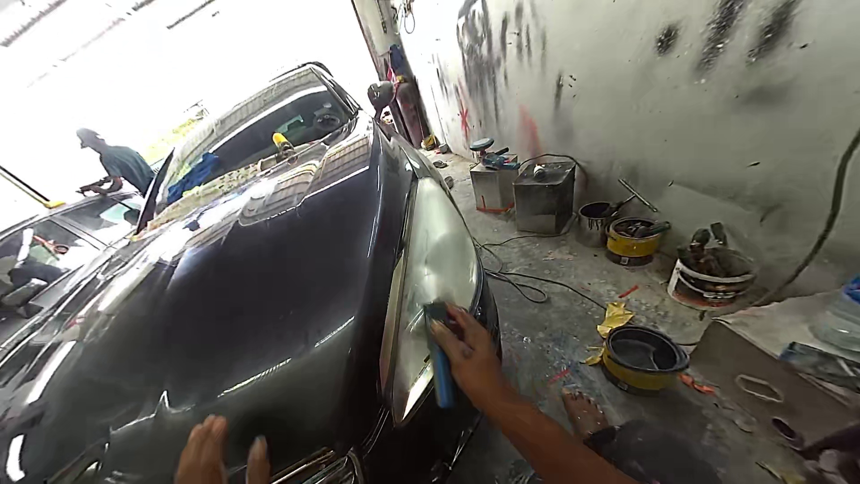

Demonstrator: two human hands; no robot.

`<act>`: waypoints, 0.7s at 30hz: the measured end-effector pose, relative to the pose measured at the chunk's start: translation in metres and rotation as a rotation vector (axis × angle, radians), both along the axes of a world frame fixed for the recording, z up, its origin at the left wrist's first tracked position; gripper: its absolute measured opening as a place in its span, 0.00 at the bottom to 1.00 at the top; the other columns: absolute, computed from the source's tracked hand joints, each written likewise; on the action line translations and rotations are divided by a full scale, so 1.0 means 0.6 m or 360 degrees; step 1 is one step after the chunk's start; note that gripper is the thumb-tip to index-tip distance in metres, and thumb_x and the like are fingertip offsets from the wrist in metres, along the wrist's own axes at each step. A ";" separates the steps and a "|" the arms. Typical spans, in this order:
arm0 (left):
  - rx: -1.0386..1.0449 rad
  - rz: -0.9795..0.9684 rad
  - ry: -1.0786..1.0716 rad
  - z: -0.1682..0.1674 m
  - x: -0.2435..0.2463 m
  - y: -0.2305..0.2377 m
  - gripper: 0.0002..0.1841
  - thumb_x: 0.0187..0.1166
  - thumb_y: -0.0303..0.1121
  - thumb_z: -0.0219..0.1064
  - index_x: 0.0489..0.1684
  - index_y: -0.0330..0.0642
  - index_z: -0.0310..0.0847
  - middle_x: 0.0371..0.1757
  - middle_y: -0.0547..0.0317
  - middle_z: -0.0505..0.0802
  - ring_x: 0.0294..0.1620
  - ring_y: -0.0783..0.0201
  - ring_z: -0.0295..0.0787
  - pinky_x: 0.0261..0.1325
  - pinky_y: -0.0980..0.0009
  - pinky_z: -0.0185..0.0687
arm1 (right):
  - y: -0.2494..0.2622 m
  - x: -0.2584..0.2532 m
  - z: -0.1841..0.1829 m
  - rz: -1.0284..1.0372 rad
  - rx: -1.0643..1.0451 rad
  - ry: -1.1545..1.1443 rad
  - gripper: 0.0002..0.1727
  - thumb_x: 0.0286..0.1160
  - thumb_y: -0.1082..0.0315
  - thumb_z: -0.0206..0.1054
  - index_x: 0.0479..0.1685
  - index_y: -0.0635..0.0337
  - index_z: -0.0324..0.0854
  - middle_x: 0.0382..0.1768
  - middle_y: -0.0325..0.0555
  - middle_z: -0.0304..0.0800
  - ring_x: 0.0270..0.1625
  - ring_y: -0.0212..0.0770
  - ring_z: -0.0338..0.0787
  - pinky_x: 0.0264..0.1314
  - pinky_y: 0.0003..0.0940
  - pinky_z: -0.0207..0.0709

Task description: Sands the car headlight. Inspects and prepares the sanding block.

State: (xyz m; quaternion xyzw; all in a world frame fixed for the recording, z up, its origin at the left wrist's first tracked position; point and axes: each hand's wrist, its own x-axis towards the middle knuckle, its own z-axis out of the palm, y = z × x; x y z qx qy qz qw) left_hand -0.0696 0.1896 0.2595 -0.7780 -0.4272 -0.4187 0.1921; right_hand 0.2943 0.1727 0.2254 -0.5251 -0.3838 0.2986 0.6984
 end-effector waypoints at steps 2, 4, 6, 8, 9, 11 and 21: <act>0.0076 0.0129 0.0023 0.034 -0.012 0.061 0.34 0.87 0.50 0.56 0.76 0.23 0.70 0.76 0.21 0.76 0.84 0.30 0.67 0.87 0.42 0.59 | 0.051 -0.023 0.046 -0.0097 0.0065 -0.0119 0.26 0.85 0.55 0.64 0.75 0.62 0.77 0.70 0.58 0.81 0.67 0.50 0.85 0.67 0.52 0.82; 0.0076 0.0295 0.0040 0.052 -0.015 0.097 0.37 0.87 0.55 0.52 0.77 0.25 0.71 0.78 0.22 0.76 0.84 0.29 0.66 0.88 0.40 0.57 | 0.090 -0.037 0.076 -0.0167 0.0012 -0.0220 0.27 0.87 0.55 0.63 0.77 0.63 0.76 0.73 0.61 0.78 0.71 0.56 0.82 0.70 0.58 0.77; 0.0097 0.0400 0.0044 0.059 -0.013 0.122 0.41 0.85 0.61 0.50 0.78 0.27 0.72 0.79 0.23 0.75 0.84 0.28 0.66 0.86 0.39 0.57 | 0.127 -0.044 0.092 -0.0237 -0.0080 -0.0248 0.27 0.87 0.53 0.63 0.77 0.62 0.77 0.73 0.61 0.78 0.72 0.57 0.81 0.73 0.58 0.75; 0.0125 0.0431 0.0062 0.058 -0.010 0.137 0.44 0.84 0.65 0.48 0.79 0.28 0.71 0.80 0.22 0.73 0.85 0.28 0.65 0.87 0.39 0.57 | 0.151 -0.049 0.100 -0.0302 -0.0147 -0.0272 0.27 0.87 0.53 0.62 0.77 0.61 0.78 0.71 0.62 0.79 0.71 0.59 0.82 0.71 0.60 0.76; 0.0117 0.0420 0.0066 0.056 -0.011 0.141 0.45 0.83 0.66 0.48 0.80 0.28 0.70 0.81 0.22 0.73 0.85 0.28 0.65 0.87 0.40 0.56 | 0.159 -0.053 0.101 -0.0330 -0.0174 -0.0288 0.27 0.87 0.53 0.62 0.76 0.61 0.78 0.71 0.63 0.79 0.71 0.61 0.82 0.70 0.61 0.77; 0.0092 0.0381 0.0065 0.054 -0.013 0.142 0.47 0.83 0.67 0.47 0.81 0.26 0.68 0.81 0.21 0.72 0.86 0.27 0.63 0.88 0.41 0.55 | 0.165 -0.064 0.100 -0.0362 -0.0218 -0.0348 0.27 0.87 0.52 0.62 0.77 0.59 0.78 0.71 0.63 0.78 0.69 0.61 0.82 0.67 0.61 0.78; 0.0058 0.0356 0.0057 0.048 -0.018 0.147 0.45 0.84 0.66 0.48 0.79 0.26 0.71 0.79 0.21 0.74 0.85 0.28 0.64 0.89 0.43 0.54 | 0.151 -0.072 0.087 -0.0348 -0.0201 -0.0472 0.25 0.85 0.54 0.64 0.73 0.60 0.81 0.67 0.62 0.81 0.66 0.60 0.84 0.64 0.60 0.81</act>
